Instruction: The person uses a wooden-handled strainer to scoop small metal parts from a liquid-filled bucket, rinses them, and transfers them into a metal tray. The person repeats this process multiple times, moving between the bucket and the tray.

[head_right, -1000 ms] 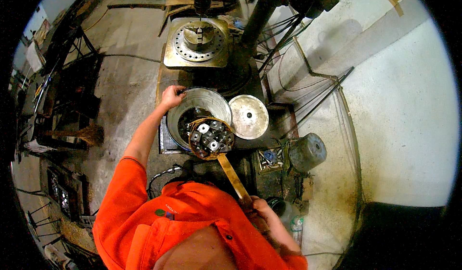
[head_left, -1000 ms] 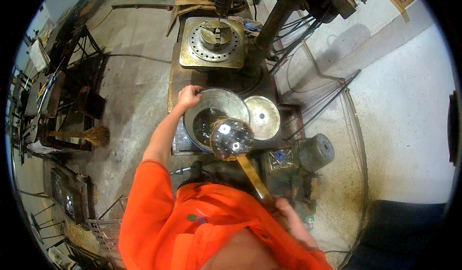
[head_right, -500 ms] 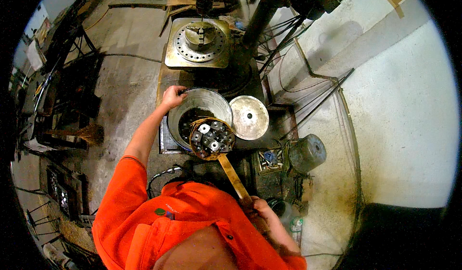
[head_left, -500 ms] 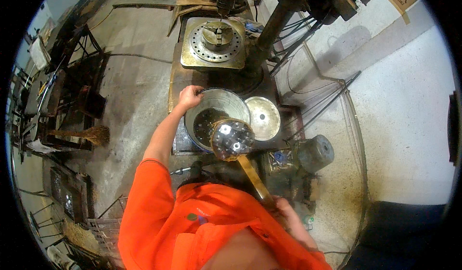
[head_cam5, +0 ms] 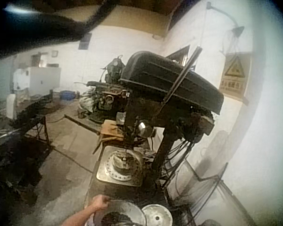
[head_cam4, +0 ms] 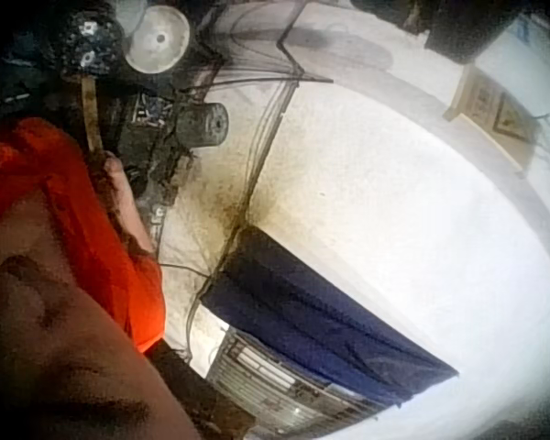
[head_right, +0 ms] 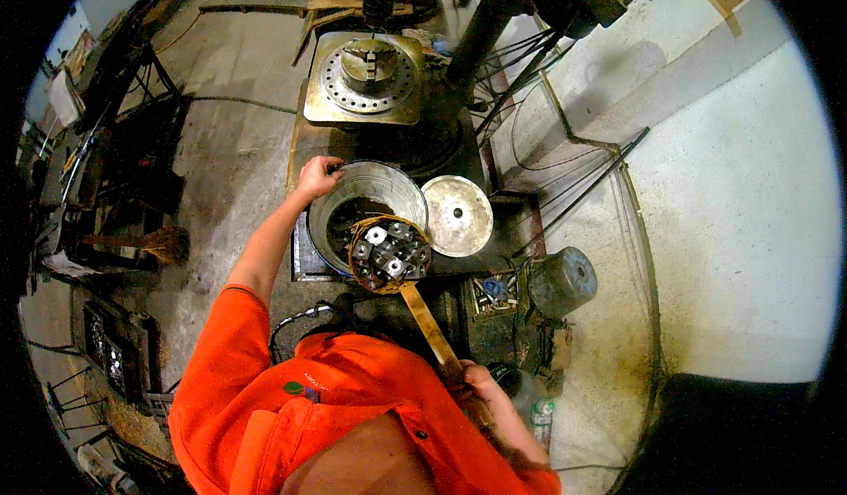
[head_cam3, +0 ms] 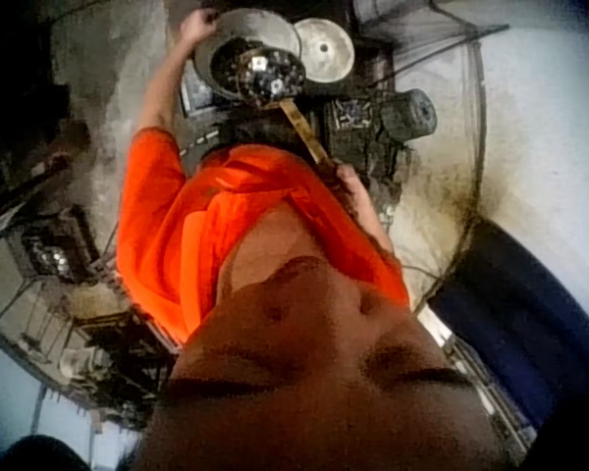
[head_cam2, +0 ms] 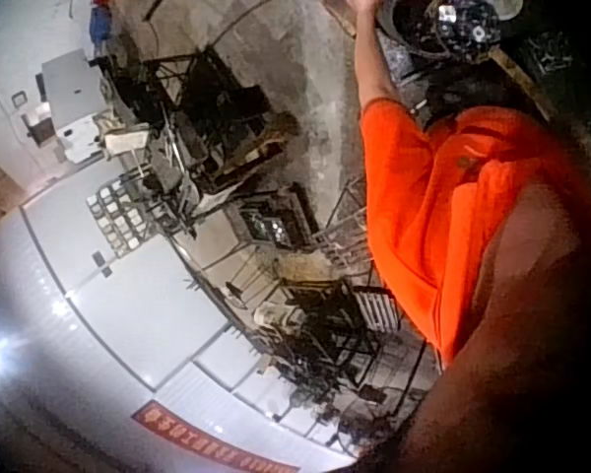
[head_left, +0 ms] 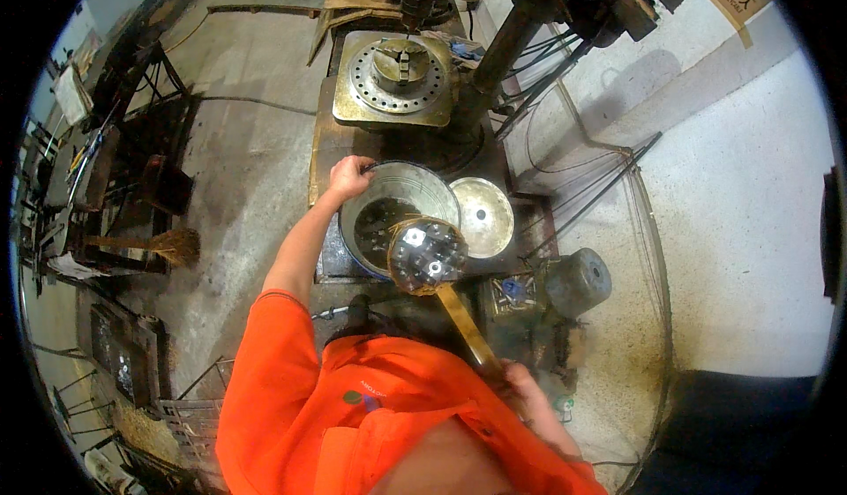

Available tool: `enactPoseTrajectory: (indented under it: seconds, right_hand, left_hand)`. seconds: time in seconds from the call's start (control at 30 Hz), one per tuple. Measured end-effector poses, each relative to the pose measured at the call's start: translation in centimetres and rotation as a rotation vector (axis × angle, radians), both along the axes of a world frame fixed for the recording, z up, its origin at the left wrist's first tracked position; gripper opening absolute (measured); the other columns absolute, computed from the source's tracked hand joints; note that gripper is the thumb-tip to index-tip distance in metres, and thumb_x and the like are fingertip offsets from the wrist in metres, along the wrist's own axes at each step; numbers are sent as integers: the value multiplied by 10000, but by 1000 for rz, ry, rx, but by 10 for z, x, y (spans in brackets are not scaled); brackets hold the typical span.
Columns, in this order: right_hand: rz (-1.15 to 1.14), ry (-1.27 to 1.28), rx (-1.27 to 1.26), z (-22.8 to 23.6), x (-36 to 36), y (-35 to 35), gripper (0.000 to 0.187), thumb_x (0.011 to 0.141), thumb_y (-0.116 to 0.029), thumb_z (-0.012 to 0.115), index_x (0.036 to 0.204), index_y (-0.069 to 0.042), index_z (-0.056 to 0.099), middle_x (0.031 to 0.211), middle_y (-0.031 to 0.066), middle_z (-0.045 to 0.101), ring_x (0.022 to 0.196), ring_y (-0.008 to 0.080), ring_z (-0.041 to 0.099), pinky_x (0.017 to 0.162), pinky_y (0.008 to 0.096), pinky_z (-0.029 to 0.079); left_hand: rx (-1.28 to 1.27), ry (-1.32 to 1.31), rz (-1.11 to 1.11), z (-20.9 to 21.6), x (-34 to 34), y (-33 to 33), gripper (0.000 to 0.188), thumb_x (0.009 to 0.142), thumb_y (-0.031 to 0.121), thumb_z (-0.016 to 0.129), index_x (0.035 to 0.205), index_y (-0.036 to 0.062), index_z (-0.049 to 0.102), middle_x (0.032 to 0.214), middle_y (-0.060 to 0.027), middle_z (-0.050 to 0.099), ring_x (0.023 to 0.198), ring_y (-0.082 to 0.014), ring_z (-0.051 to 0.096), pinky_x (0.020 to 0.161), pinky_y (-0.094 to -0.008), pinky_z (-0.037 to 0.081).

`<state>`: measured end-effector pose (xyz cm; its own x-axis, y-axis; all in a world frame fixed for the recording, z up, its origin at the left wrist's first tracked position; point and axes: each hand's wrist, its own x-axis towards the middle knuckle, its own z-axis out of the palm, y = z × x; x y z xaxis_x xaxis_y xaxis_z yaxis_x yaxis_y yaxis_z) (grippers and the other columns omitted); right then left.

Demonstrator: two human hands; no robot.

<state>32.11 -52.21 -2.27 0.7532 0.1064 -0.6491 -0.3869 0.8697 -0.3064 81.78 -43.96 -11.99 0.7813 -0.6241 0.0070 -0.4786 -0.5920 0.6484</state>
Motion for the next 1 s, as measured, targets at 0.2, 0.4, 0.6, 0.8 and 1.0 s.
enactPoseTrajectory:
  seconds: [0.2, 0.4, 0.6, 0.8, 1.0]
  right_hand:
    - [10, 6, 273, -40, -9, -14, 476, 615, -182, 643, 1027, -12, 473, 624, 60, 446, 418, 134, 359, 329, 260, 257]
    - [-110, 189, 62, 1, 0, -2, 457, 652, -180, 590, 1060, -25, 456, 619, 47, 432, 413, 133, 354, 343, 274, 273]
    - [86, 33, -120, -19, -8, -11, 534, 614, -314, 618, 1026, 14, 532, 749, 2, 544, 524, 48, 395, 408, 157, 284]
    - [94, -39, 89, -21, -8, -12, 499, 638, -278, 587, 1035, 14, 510, 715, 27, 503, 512, 90, 408, 414, 206, 325]
    - [73, 79, 11, -34, -10, -8, 497, 642, -280, 552, 1049, -4, 483, 716, 51, 431, 576, 150, 363, 506, 285, 287]
  left_hand:
    - [-17, 5, 10, -5, 2, 0, 297, 672, 229, 630, 961, 162, 643, 793, -90, 634, 763, -244, 605, 700, -352, 471]
    - [2, 9, 5, -5, 3, -1, 298, 670, 224, 628, 961, 159, 643, 780, -94, 633, 758, -246, 605, 694, -352, 471]
    - [-17, -6, -10, -4, 3, -1, 290, 680, 221, 620, 962, 159, 642, 825, -98, 634, 784, -253, 604, 703, -360, 469]
    - [-36, -2, -6, 1, 1, 1, 308, 671, 233, 644, 955, 114, 641, 854, -128, 630, 787, -273, 605, 703, -356, 468]
    - [23, 28, 14, 6, 0, 1, 286, 684, 222, 617, 961, 162, 643, 895, -105, 628, 854, -261, 593, 752, -367, 463]
